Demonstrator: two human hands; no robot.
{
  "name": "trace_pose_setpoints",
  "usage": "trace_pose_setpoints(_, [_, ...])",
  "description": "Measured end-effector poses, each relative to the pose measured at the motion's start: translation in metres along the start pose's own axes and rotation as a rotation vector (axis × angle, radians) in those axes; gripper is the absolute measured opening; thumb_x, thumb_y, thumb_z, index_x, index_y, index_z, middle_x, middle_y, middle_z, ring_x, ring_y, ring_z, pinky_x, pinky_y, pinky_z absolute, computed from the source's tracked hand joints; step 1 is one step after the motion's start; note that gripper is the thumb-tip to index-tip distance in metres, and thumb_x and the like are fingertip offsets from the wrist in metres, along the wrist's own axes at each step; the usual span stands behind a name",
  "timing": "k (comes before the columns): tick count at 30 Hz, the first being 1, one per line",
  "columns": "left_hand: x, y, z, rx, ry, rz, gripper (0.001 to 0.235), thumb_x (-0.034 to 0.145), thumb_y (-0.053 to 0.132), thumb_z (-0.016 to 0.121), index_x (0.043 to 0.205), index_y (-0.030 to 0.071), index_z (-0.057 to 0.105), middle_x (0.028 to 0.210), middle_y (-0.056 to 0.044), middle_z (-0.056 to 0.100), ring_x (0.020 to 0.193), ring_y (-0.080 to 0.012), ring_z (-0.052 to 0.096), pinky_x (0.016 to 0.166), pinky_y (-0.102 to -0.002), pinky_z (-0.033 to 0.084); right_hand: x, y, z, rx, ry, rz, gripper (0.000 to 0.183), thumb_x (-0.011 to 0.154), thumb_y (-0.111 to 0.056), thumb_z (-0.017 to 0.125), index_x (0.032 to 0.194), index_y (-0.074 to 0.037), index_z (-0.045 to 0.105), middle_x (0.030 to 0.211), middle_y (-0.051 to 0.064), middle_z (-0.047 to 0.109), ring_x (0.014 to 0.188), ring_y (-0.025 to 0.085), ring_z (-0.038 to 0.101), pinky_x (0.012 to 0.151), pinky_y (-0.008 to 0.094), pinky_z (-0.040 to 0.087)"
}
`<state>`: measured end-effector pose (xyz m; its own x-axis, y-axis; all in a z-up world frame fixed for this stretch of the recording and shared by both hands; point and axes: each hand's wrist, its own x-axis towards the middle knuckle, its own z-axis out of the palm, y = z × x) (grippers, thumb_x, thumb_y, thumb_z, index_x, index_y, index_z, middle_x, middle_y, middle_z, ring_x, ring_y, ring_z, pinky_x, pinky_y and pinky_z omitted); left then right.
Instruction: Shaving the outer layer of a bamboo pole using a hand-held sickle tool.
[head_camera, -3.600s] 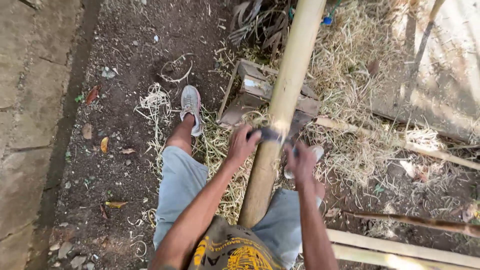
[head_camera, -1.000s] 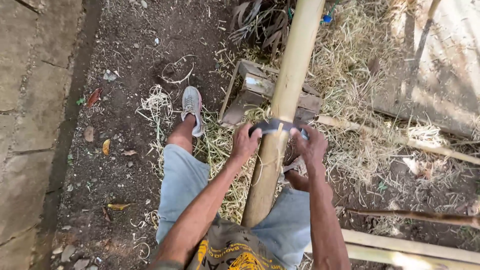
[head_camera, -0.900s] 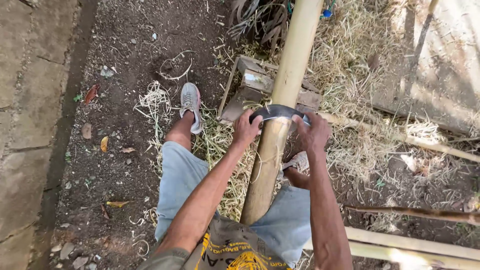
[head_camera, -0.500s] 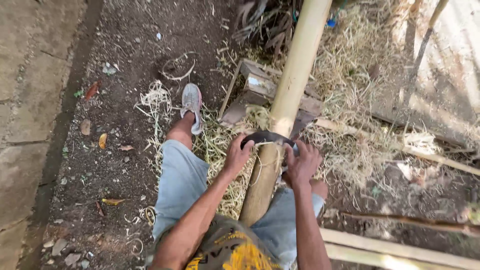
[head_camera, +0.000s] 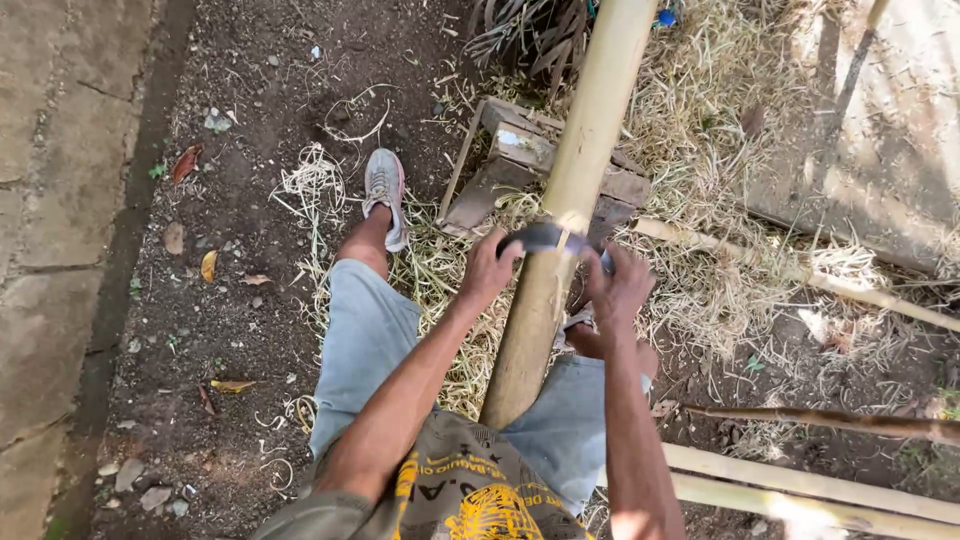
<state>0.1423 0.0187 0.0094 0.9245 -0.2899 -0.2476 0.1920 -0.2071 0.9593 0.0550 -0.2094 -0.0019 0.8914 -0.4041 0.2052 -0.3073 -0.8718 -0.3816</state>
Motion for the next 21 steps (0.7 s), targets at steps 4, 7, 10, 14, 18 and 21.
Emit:
trace_pose_setpoints(4, [-0.088,-0.037,-0.007,0.323,0.073,0.178,0.023,0.101,0.025,0.060,0.095,0.003,0.065,0.073,-0.009,0.060,0.079,-0.0283,0.055,0.071,-0.047,0.047,-0.078,-0.024,-0.036,0.047,-0.125,0.100,0.029,0.095,-0.040,0.073,0.107,-0.014,0.076,0.087,0.007,0.065,0.088,0.022,0.055,0.083,0.041,0.038])
trace_pose_setpoints(7, [-0.097,-0.028,-0.015,0.235,0.092,0.115,0.030,0.100,0.028,0.061,0.089,0.001,0.056,0.077,-0.013,0.056,0.074,-0.0281,0.056,0.074,-0.049,0.047,-0.080,-0.027,-0.035,0.016,-0.074,-0.013,0.032,0.089,-0.038,0.075,0.109,-0.013,0.075,0.093,0.008,0.068,0.089,0.027,0.058,0.083,0.043,0.042])
trace_pose_setpoints(10, [-0.088,-0.023,-0.010,0.345,0.065,0.116,0.028,0.099,0.025,0.063,0.087,0.001,0.058,0.074,-0.014,0.056,0.071,-0.0304,0.055,0.072,-0.051,0.043,-0.069,-0.018,-0.036,0.142,-0.149,0.040,0.035,0.088,-0.041,0.077,0.105,-0.011,0.075,0.087,0.010,0.069,0.083,0.029,0.060,0.078,0.045,0.044])
trace_pose_setpoints(14, [-0.029,0.002,-0.002,0.203,0.058,0.033,0.023,0.099,0.024,0.061,0.088,0.004,0.058,0.077,-0.009,0.059,0.068,-0.0270,0.057,0.067,-0.049,0.048,-0.006,-0.016,-0.025,0.114,-0.116,0.019,0.041,0.092,-0.047,0.077,0.108,-0.009,0.076,0.088,0.012,0.069,0.079,0.032,0.059,0.078,0.046,0.045])
trace_pose_setpoints(18, [0.032,-0.013,0.012,0.213,0.046,0.015,0.020,0.099,0.023,0.059,0.091,0.005,0.060,0.078,-0.007,0.061,0.069,-0.0224,0.059,0.065,-0.046,0.051,0.038,-0.010,-0.014,0.103,-0.009,-0.061,0.044,0.095,-0.052,0.075,0.108,-0.010,0.078,0.091,0.012,0.069,0.086,0.029,0.061,0.079,0.044,0.046])
trace_pose_setpoints(21, [0.031,-0.037,0.016,0.237,0.096,0.176,0.021,0.099,0.022,0.061,0.105,0.001,0.059,0.083,-0.009,0.063,0.078,-0.0223,0.059,0.074,-0.047,0.049,0.033,-0.016,-0.011,0.115,0.022,-0.007,0.049,0.092,-0.054,0.076,0.106,-0.008,0.077,0.084,0.010,0.067,0.077,0.027,0.057,0.076,0.044,0.042])
